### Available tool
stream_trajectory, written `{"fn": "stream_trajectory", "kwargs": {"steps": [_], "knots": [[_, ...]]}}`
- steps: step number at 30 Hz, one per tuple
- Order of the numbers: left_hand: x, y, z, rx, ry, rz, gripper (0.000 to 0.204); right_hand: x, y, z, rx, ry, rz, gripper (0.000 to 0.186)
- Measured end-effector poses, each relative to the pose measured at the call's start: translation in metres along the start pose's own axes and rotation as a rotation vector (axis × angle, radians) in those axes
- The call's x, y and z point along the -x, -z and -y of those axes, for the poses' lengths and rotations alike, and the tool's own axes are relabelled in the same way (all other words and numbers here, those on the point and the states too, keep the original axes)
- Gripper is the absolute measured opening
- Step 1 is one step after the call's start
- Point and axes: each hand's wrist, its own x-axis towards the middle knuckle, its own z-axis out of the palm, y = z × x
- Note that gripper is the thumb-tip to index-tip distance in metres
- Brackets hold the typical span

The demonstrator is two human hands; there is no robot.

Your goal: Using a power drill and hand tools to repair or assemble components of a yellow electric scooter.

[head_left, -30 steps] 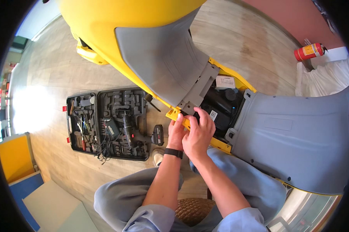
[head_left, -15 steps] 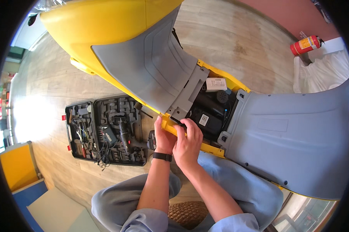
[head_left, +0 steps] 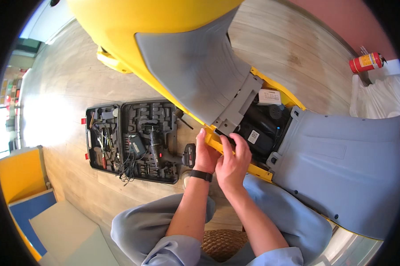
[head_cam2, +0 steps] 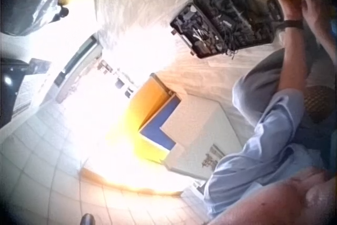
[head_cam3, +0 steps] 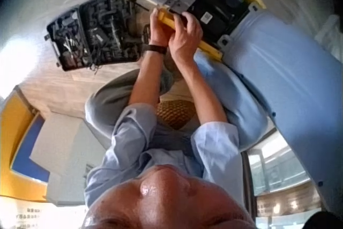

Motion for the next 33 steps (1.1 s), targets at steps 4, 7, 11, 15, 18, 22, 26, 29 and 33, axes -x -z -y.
{"fn": "stream_trajectory", "kwargs": {"steps": [4, 7, 11, 15, 18, 22, 26, 29, 33], "knots": [[-0.001, 0.006, 0.000, 0.012, 0.048, -0.004, 0.047, -0.003, 0.004, 0.005, 0.004, -0.060, 0.062, 0.047], [-0.005, 0.011, 0.004, 0.006, 0.039, -0.023, 0.046, -0.004, 0.005, 0.004, 0.022, -0.047, 0.072, 0.047], [-0.007, 0.014, 0.004, -0.004, 0.010, -0.031, 0.049, -0.003, 0.002, 0.004, 0.016, -0.039, 0.069, 0.047], [-0.006, 0.010, 0.002, -0.018, -0.012, -0.051, 0.052, -0.003, 0.003, 0.006, 0.009, -0.042, 0.073, 0.049], [-0.004, 0.005, 0.003, -0.005, -0.003, -0.020, 0.052, -0.001, 0.004, 0.001, 0.020, -0.007, 0.040, 0.051], [-0.002, 0.004, 0.001, -0.025, 0.013, -0.003, 0.050, 0.004, 0.003, -0.007, -0.001, 0.080, 0.019, 0.048], [-0.006, 0.008, 0.001, -0.043, 0.052, -0.015, 0.051, -0.005, 0.016, -0.010, 0.041, 0.132, -0.033, 0.035], [-0.011, 0.015, -0.001, -0.133, -0.022, -0.068, 0.059, -0.015, 0.028, -0.021, 0.029, 0.206, -0.037, 0.028], [-0.008, 0.009, -0.002, -0.215, 0.001, -0.154, 0.062, -0.033, 0.038, -0.052, -0.031, 0.098, -0.152, 0.015]]}}
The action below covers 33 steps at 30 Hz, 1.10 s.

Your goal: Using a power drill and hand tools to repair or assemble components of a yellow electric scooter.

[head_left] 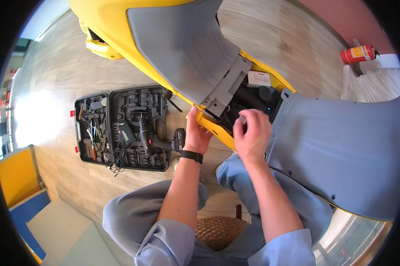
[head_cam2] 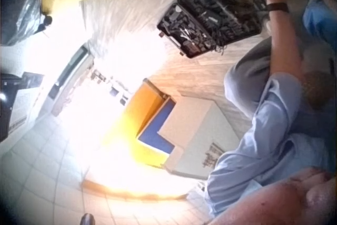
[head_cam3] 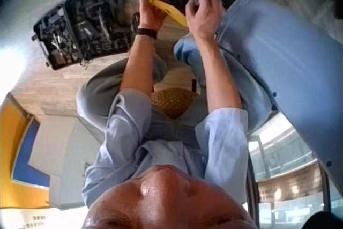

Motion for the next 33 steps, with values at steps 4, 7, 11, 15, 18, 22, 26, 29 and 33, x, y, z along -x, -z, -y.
{"fn": "stream_trajectory", "kwargs": {"steps": [4, 7, 11, 15, 18, 22, 26, 29, 33], "knots": [[0.000, -0.003, -0.002, -0.017, 0.006, -0.010, 0.066, -0.025, 0.017, -0.033, 0.049, -0.209, -0.287, 0.012], [0.002, -0.011, -0.001, -0.069, 0.015, -0.094, 0.063, -0.036, 0.028, -0.044, -0.041, -0.410, -0.355, 0.012], [0.005, -0.016, -0.004, -0.082, 0.037, -0.108, 0.065, -0.039, 0.035, -0.041, -0.074, -0.471, -0.374, 0.013], [0.011, -0.027, -0.002, -0.137, -0.004, -0.161, 0.077, -0.028, 0.034, -0.038, -0.083, -0.505, -0.418, 0.010], [0.013, -0.022, -0.007, -0.148, -0.009, -0.146, 0.081, -0.012, 0.023, -0.015, -0.110, -0.426, -0.352, 0.005], [-0.003, -0.007, -0.001, -0.115, 0.040, -0.021, 0.079, 0.013, 0.018, 0.041, -0.131, -0.081, -0.077, 0.007], [0.007, -0.026, -0.004, -0.101, 0.049, -0.033, 0.076, 0.030, 0.020, 0.102, -0.241, -0.056, 0.287, 0.008], [0.017, -0.023, -0.020, -0.201, 0.005, -0.300, 0.070, 0.025, 0.045, 0.147, -0.084, 0.040, 0.746, 0.007], [0.020, 0.024, -0.074, -0.352, -0.206, -0.373, 0.038, 0.017, 0.136, 0.199, 0.021, 0.571, 0.697, 0.005]]}}
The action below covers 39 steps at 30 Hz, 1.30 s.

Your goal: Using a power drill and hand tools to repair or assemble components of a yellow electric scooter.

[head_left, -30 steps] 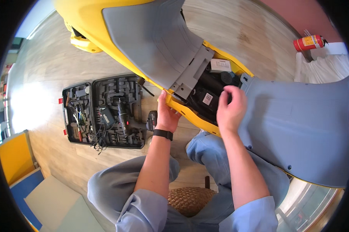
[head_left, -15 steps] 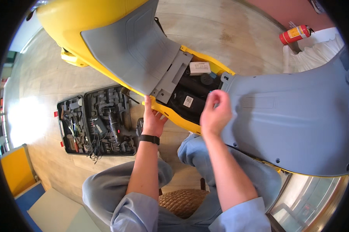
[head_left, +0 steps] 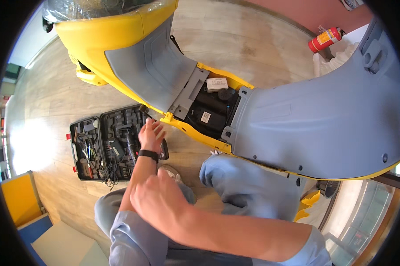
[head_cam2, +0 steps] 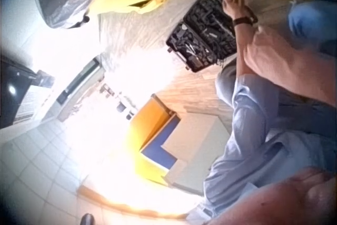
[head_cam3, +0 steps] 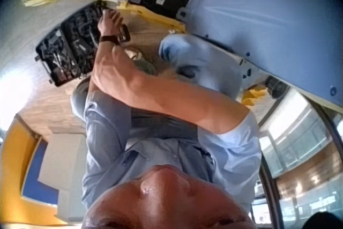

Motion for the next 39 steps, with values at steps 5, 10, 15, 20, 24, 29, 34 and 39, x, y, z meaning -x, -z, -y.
{"fn": "stream_trajectory", "kwargs": {"steps": [5, 10, 15, 20, 24, 29, 34, 39], "knots": [[-0.037, 0.071, 0.030, -0.134, -0.096, -0.189, 0.033, 0.026, -0.019, -0.001, -0.249, -0.002, 0.151, 0.014], [-0.037, 0.108, 0.066, -0.311, -0.031, -0.440, 0.048, 0.015, -0.021, 0.009, -0.048, 0.062, 0.466, 0.013], [-0.058, 0.127, 0.126, -0.629, 0.000, -0.458, 0.049, 0.012, -0.028, 0.012, -0.091, 0.034, 0.610, 0.012], [-0.052, 0.097, 0.142, -0.777, -0.029, -0.579, 0.035, 0.004, -0.021, 0.007, -0.005, 0.066, 0.780, 0.005], [-0.036, 0.104, 0.123, -0.749, 0.022, -0.703, 0.027, 0.003, -0.020, 0.015, -0.013, 0.070, 0.741, 0.007], [-0.039, 0.051, 0.092, -0.758, 0.209, -1.106, 0.039, 0.011, -0.014, 0.003, 0.113, -0.020, 0.753, 0.006], [-0.078, 0.130, 0.072, -0.845, 0.341, -0.854, 0.072, 0.011, -0.031, 0.012, 0.073, -0.038, 0.676, 0.006], [-0.147, 0.229, 0.122, -0.656, 0.050, -0.484, 0.084, 0.005, -0.023, 0.016, 0.183, 0.017, 0.640, 0.005]]}}
